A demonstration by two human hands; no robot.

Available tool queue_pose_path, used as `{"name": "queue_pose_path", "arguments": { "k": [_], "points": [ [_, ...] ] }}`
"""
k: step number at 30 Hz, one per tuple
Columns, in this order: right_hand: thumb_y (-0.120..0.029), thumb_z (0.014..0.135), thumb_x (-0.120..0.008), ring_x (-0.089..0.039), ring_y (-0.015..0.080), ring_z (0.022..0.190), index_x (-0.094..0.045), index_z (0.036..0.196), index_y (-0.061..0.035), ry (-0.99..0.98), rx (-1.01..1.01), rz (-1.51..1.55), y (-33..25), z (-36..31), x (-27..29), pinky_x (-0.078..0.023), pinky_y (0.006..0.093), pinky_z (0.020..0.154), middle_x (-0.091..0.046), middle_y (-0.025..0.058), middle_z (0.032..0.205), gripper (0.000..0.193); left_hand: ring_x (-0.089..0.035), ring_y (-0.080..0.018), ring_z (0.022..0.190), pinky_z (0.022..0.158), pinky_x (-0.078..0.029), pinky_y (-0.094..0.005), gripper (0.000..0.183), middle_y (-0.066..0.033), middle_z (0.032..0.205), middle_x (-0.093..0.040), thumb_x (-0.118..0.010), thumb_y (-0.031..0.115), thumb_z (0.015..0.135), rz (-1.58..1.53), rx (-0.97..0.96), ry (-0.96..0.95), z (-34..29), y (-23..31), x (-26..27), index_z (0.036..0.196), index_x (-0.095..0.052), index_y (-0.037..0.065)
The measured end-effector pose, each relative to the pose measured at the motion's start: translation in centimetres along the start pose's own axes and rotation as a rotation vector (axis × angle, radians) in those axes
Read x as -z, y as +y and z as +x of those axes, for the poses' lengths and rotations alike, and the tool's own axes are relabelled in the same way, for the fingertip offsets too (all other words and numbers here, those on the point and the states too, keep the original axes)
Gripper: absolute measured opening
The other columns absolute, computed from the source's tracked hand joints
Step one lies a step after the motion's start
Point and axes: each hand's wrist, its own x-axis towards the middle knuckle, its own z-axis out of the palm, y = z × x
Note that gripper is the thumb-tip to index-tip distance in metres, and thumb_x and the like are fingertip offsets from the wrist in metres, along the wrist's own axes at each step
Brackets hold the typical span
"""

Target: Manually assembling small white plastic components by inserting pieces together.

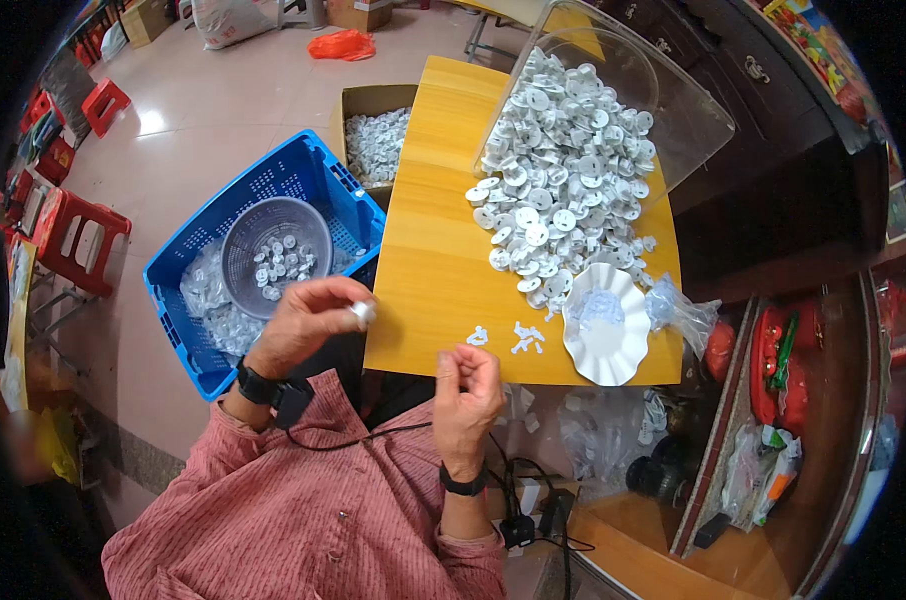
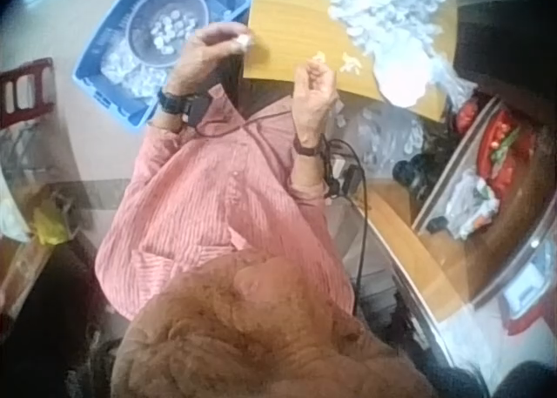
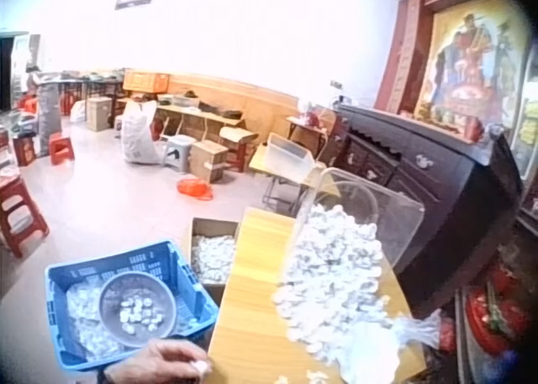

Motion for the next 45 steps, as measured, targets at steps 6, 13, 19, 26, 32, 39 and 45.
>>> {"name": "queue_pose_path", "arguments": {
  "k": [6, 13, 19, 26, 32, 39, 45],
  "points": [
    [0.001, 0.089, -0.066, -0.063, 0.0296, 0.077, -0.064, 0.1, 0.0008, 0.109, 0.28, -0.396, 1.5, 1.1, 3.0, -0.053, 0.0386, 0.067, -0.061, 0.014, 0.091, 0.011, -0.068, -0.0128, 0.086, 0.078, -0.055, -0.026, 0.022, -0.0069, 0.095, -0.073, -0.073, 0.002, 0.085, 0.402, -0.002, 0.488, 1.2, -1.8, 9.1, 0.106, -0.072, -0.002],
    [0.003, 0.086, -0.064, -0.06, 0.0335, 0.095, -0.068, 0.102, -0.0026, 0.022, 0.492, -0.723, 1.9, 1.6, 2.7, -0.05, 0.0427, 0.083, -0.062, 0.0129, 0.103, 0.017, -0.072, -0.023, 0.082, 0.076, -0.056, -0.0334, 0.03, -0.0155, 0.092, -0.074, -0.08, 0.014, 0.077, 0.955, 0.172, 0.727, 0.8, -7.4, 18.1, 0.102, -0.074, -0.001],
    [0.004, 0.085, -0.064, -0.059, 0.0336, 0.099, -0.067, 0.102, -0.0029, 0.046, 0.519, -0.716, 2.4, 1.5, 2.9, -0.048, 0.0441, 0.087, -0.062, 0.0123, 0.104, 0.018, -0.069, -0.0248, 0.078, 0.071, -0.055, -0.0339, 0.023, -0.0165, 0.09, -0.071, -0.076, 0.014, 0.082, 0.957, -0.267, 0.61, 3.5, -2.2, 7.8, 0.099, -0.074, 0.0],
    [0.004, 0.084, -0.064, -0.058, 0.035, 0.099, -0.064, 0.099, 0.0016, 0.076, 0.49, -0.657, 3.3, 1.2, 3.6, -0.048, 0.046, 0.088, -0.061, 0.0151, 0.107, 0.016, -0.069, -0.026, 0.087, 0.075, -0.055, -0.0335, 0.019, -0.0151, 0.098, -0.066, -0.072, 0.009, 0.086, 0.91, -0.399, 0.063, 9.5, 0.8, -3.5, 0.102, -0.069, -0.003],
    [0.005, 0.083, -0.064, -0.058, 0.0361, 0.101, -0.062, 0.099, 0.0033, 0.087, 0.432, -0.549, 3.0, 0.8, 4.2, -0.048, 0.047, 0.088, -0.061, 0.0166, 0.109, 0.016, -0.052, -0.0437, 0.121, 0.103, -0.044, -0.0475, 0.042, -0.0215, 0.13, -0.058, -0.065, 0.001, 0.084, 1.201, -0.695, -0.103, 16.0, -1.0, -6.1, 0.125, -0.058, 0.0],
    [0.009, 0.081, -0.06, -0.057, 0.0352, 0.104, -0.064, 0.111, 0.0054, 0.012, 0.494, -0.635, 2.9, 0.4, 4.2, -0.047, 0.0466, 0.091, -0.059, 0.0168, 0.112, 0.031, -0.061, -0.0399, 0.103, 0.089, -0.05, -0.0448, 0.03, -0.0206, 0.108, -0.066, -0.068, 0.004, 0.082, 1.24, -0.593, -0.194, 18.2, -1.8, -6.4, 0.112, -0.068, -0.001],
    [0.008, 0.081, -0.062, -0.056, 0.0349, 0.105, -0.064, 0.114, 0.006, -0.005, 0.498, -0.68, 3.2, 0.2, 4.6, -0.046, 0.0456, 0.092, -0.058, 0.017, 0.113, 0.033, -0.063, -0.0381, 0.086, 0.074, -0.052, -0.0451, 0.014, -0.0184, 0.086, -0.065, -0.069, 0.009, 0.082, 1.29, -0.603, -0.21, 17.0, -2.0, -6.1, 0.092, -0.074, 0.001]
  ]
}}
